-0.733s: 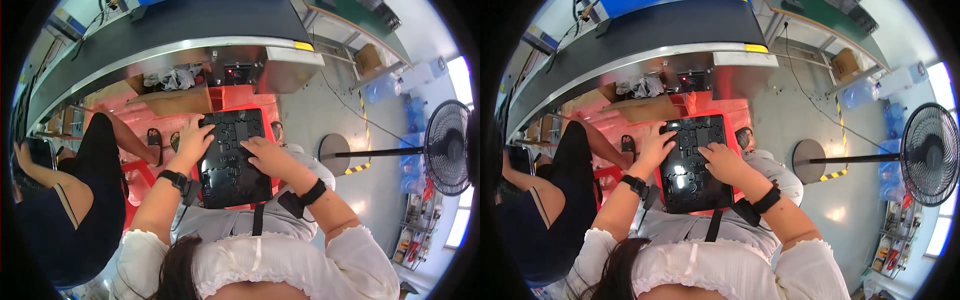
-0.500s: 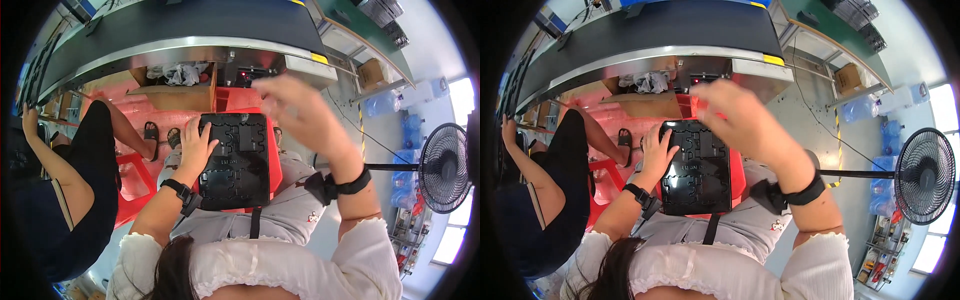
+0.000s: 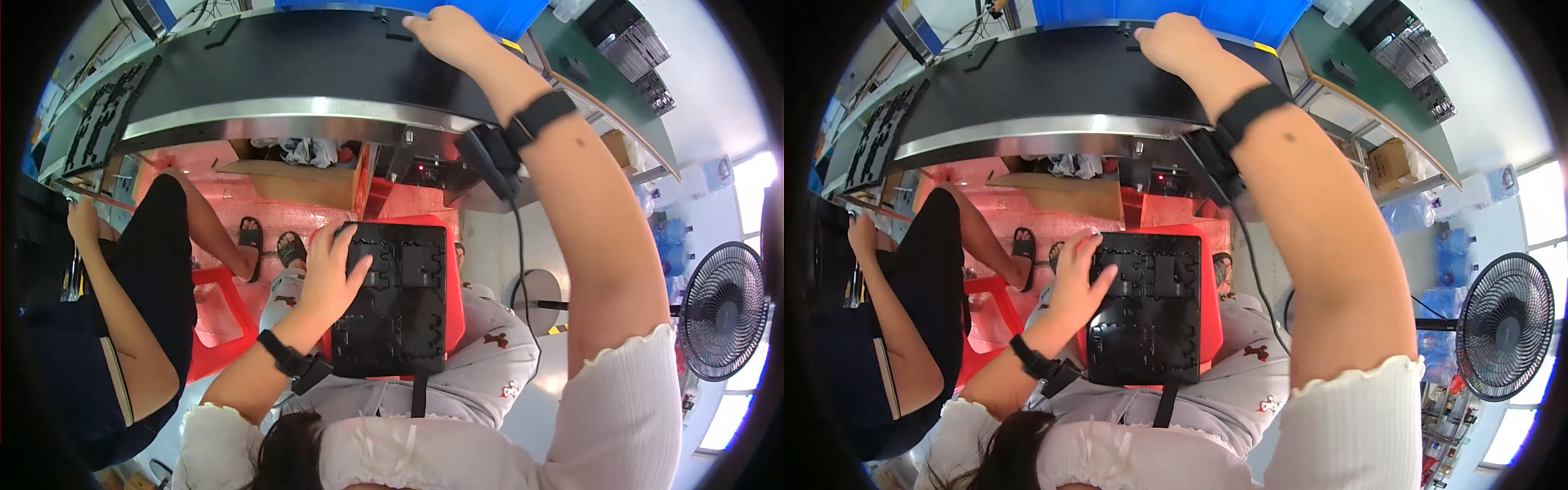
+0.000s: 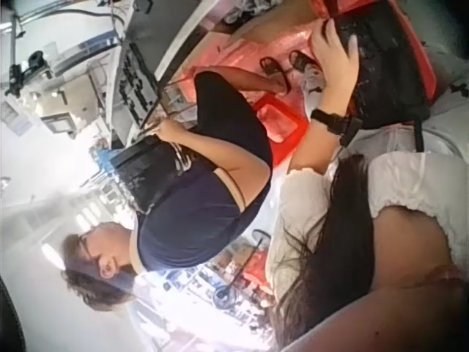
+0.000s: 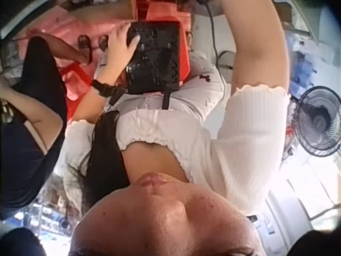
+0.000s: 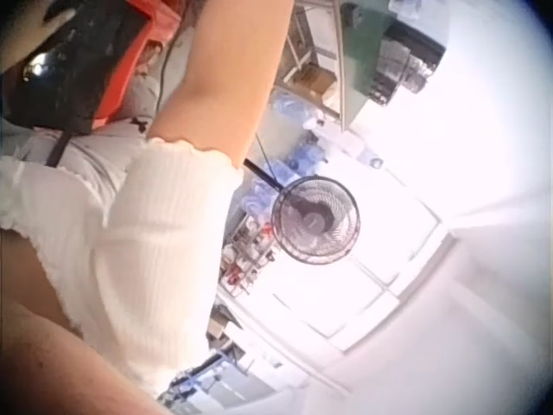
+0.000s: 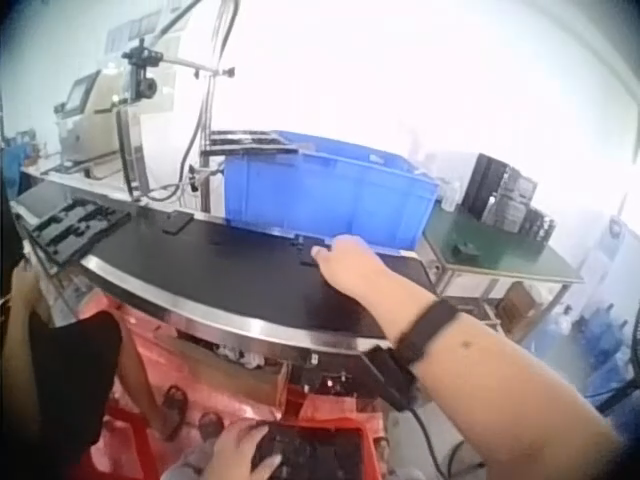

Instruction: Manually assemble or inspect electronic components on a factory line.

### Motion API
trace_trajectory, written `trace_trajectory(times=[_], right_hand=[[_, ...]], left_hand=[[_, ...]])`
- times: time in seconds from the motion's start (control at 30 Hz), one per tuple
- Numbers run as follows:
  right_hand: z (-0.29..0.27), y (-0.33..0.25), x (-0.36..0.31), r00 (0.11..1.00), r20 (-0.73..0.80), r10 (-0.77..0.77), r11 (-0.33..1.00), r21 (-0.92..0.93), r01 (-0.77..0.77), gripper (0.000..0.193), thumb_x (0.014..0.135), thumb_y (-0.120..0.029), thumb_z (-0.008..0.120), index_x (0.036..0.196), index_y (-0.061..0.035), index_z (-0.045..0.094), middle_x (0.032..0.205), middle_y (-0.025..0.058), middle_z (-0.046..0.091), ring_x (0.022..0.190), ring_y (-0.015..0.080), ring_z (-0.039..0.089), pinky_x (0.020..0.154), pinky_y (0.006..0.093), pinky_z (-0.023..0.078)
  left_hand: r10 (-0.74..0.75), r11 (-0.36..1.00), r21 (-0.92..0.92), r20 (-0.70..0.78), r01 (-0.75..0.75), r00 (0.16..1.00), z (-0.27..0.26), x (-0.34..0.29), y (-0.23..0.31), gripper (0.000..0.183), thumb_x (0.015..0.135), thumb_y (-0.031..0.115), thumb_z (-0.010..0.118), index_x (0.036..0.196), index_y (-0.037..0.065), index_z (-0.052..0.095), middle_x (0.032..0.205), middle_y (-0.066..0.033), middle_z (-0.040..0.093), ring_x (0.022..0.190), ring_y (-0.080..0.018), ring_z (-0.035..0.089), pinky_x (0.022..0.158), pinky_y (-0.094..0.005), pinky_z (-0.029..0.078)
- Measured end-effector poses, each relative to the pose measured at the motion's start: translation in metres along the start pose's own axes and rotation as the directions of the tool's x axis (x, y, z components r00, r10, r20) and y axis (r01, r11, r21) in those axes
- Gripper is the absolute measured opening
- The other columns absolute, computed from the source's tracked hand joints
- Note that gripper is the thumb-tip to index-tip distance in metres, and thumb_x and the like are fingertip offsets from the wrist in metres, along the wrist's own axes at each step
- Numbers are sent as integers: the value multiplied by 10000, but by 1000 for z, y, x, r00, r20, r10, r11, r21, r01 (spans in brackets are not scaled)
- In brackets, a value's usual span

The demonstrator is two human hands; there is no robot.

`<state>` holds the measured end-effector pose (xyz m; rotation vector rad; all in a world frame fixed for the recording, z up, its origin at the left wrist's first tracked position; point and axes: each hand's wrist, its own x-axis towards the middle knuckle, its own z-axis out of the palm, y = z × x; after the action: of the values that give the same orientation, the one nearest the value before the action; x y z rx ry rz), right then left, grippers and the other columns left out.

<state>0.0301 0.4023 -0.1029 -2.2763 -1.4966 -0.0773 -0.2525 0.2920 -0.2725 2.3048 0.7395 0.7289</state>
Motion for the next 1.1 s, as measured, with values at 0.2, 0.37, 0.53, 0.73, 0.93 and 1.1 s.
trace_trajectory(times=[0.2,0.37,0.53,0.73,0.93,1.1], right_hand=[[-5,25,27,971,20,237,947,-229,-226,404,707,-325,613,976,-24,623,949,196,615,914,334,584,797,376,459],[-58,-13,-26,862,272,427,898,-21,-439,314,737,-172,606,961,47,587,862,193,614,740,260,622,672,331,504],[-84,1,-146,976,181,118,700,682,-211,356,721,-147,640,1017,25,542,756,123,596,690,243,592,660,315,484],[-33,39,-312,834,552,5,705,590,-394,209,737,-53,600,936,4,574,833,119,561,748,213,565,660,300,450],[87,46,-406,850,522,-78,838,496,-227,266,730,-30,607,994,-15,572,843,128,510,806,267,549,703,334,456],[73,39,-409,985,173,28,869,482,-109,261,725,-76,595,982,-36,576,892,132,504,861,289,541,735,358,458]], left_hand=[[81,976,-170,-309,-139,948,-107,134,50,198,808,187,588,907,16,595,833,-92,582,804,-199,547,722,-300,423],[240,762,642,-399,83,885,-147,258,-28,603,801,555,480,1025,7,594,1052,-214,551,1001,-307,527,866,-391,402],[-185,490,857,-78,161,980,-143,319,-75,735,778,650,398,1034,-16,575,944,-209,595,961,-342,553,835,-415,423],[79,782,623,-98,-1,992,-113,287,3,369,707,220,667,916,-74,585,886,-279,586,873,-381,577,759,-408,461],[-51,994,105,82,43,995,-134,244,-1,449,784,313,633,1060,-25,524,799,-22,558,745,-86,535,652,-218,413],[-166,963,-184,180,199,970,-98,95,76,390,789,245,627,1081,9,522,747,-15,545,632,-80,509,579,-210,412]])
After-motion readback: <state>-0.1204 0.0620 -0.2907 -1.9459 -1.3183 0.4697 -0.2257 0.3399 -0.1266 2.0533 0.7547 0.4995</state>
